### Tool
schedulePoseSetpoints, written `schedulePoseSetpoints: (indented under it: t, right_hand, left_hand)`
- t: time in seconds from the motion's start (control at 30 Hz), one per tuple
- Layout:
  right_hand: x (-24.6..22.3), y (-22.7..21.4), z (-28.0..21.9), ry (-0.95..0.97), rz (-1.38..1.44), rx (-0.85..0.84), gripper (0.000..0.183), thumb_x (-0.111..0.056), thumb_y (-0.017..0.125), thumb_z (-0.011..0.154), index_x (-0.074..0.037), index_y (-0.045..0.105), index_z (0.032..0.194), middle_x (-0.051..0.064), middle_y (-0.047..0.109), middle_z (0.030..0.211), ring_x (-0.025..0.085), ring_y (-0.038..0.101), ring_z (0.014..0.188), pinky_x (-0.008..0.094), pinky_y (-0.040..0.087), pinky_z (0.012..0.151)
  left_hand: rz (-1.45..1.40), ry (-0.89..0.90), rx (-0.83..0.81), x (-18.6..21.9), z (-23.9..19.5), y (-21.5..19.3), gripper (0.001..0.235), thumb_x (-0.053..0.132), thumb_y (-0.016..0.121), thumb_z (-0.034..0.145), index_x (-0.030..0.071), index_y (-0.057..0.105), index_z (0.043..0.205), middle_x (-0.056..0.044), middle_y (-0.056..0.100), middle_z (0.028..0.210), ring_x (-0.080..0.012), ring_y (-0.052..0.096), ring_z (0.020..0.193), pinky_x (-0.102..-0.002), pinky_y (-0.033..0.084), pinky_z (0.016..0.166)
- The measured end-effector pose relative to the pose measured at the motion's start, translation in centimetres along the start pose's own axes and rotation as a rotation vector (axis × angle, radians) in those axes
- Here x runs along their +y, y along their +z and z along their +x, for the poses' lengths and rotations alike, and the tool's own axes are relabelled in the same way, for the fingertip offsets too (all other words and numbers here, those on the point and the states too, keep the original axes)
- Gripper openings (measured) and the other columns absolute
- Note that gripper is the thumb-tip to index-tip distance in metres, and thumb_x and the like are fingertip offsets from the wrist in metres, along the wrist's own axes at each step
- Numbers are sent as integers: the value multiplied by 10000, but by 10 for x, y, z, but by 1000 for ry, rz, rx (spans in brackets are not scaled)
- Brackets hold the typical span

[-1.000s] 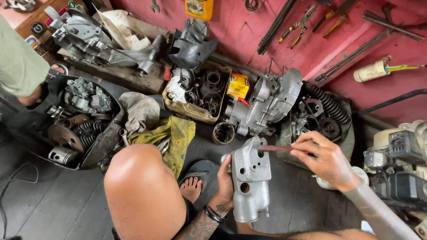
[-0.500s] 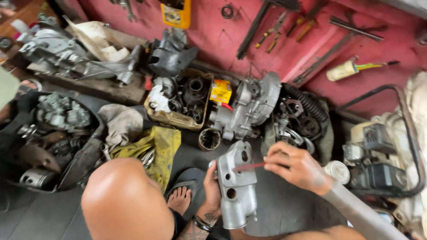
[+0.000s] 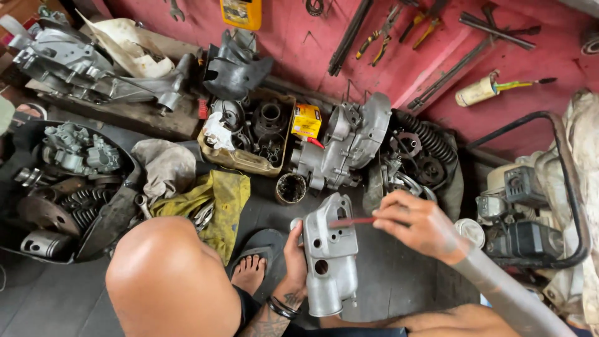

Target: Cleaning a motorcycle engine casing using a small brush

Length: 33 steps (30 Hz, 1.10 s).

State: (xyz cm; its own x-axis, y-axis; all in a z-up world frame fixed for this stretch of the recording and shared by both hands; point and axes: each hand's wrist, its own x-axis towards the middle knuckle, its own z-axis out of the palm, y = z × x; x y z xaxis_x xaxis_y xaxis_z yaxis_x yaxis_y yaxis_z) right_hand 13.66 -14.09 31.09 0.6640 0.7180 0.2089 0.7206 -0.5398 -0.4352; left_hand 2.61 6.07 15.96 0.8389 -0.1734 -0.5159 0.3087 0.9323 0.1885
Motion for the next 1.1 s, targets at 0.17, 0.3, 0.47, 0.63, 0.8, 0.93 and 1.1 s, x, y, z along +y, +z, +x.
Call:
schedulePoseSetpoints:
  t: [0.17, 0.3, 0.47, 0.63, 0.8, 0.93, 1.1]
  right_hand:
    - [17, 4, 0, 5, -23, 113, 145, -120, 764, 835, -48, 778, 960, 16, 676, 1006, 148, 662, 776, 255, 537, 720]
    - [1, 2, 1, -83, -70, 30, 116, -158, 775, 805, -104, 790, 906, -11, 707, 991, 125, 663, 667, 242, 539, 612]
    - [14, 8, 6, -27, 5, 76, 133, -150, 777, 826, -77, 776, 937, -1, 684, 948, 146, 641, 711, 255, 518, 644]
    - [-7, 3, 9, -145, 4, 9, 147, -117, 784, 808, -73, 777, 947, 5, 691, 917, 148, 596, 578, 267, 489, 530]
    - [11, 7, 5, -61, -4, 76, 150, -141, 776, 830, -67, 778, 960, 9, 675, 940, 146, 621, 686, 251, 507, 624]
    - [-7, 2, 8, -147, -22, 21, 135, -130, 783, 815, -76, 781, 939, 2, 700, 915, 141, 588, 565, 264, 486, 531]
    - [6, 5, 6, -129, -55, 62, 110, -138, 748, 845, -87, 767, 941, 13, 697, 970, 156, 648, 683, 262, 526, 618]
  left_hand:
    - [10, -45, 127, 3, -1, 4, 732, 563, 443, 893, -24, 626, 1289, -250, 650, 1234, -312, 600, 995, -429, 465, 897]
    - [44, -2, 163, 0, 3, -2, 676, 537, 447, 919, -16, 648, 1252, -255, 665, 1183, -290, 602, 955, -393, 462, 859]
    - [16, -32, 157, 6, 1, 2, 729, 562, 442, 901, -37, 636, 1267, -261, 652, 1194, -311, 597, 959, -431, 472, 859]
    - [-32, -59, 102, 7, 0, 2, 736, 568, 435, 907, -25, 615, 1304, -269, 651, 1208, -343, 614, 963, -472, 494, 868]
    - [-23, -61, 120, 6, -2, -4, 761, 580, 441, 899, -55, 624, 1276, -273, 655, 1194, -343, 609, 956, -465, 490, 864]
    - [-30, -74, 97, 7, -3, 6, 782, 598, 436, 881, -32, 617, 1308, -269, 653, 1211, -343, 611, 963, -465, 488, 868]
    - [-13, -32, 135, 2, 3, -12, 713, 574, 465, 903, -32, 651, 1231, -257, 673, 1150, -314, 612, 911, -418, 489, 825]
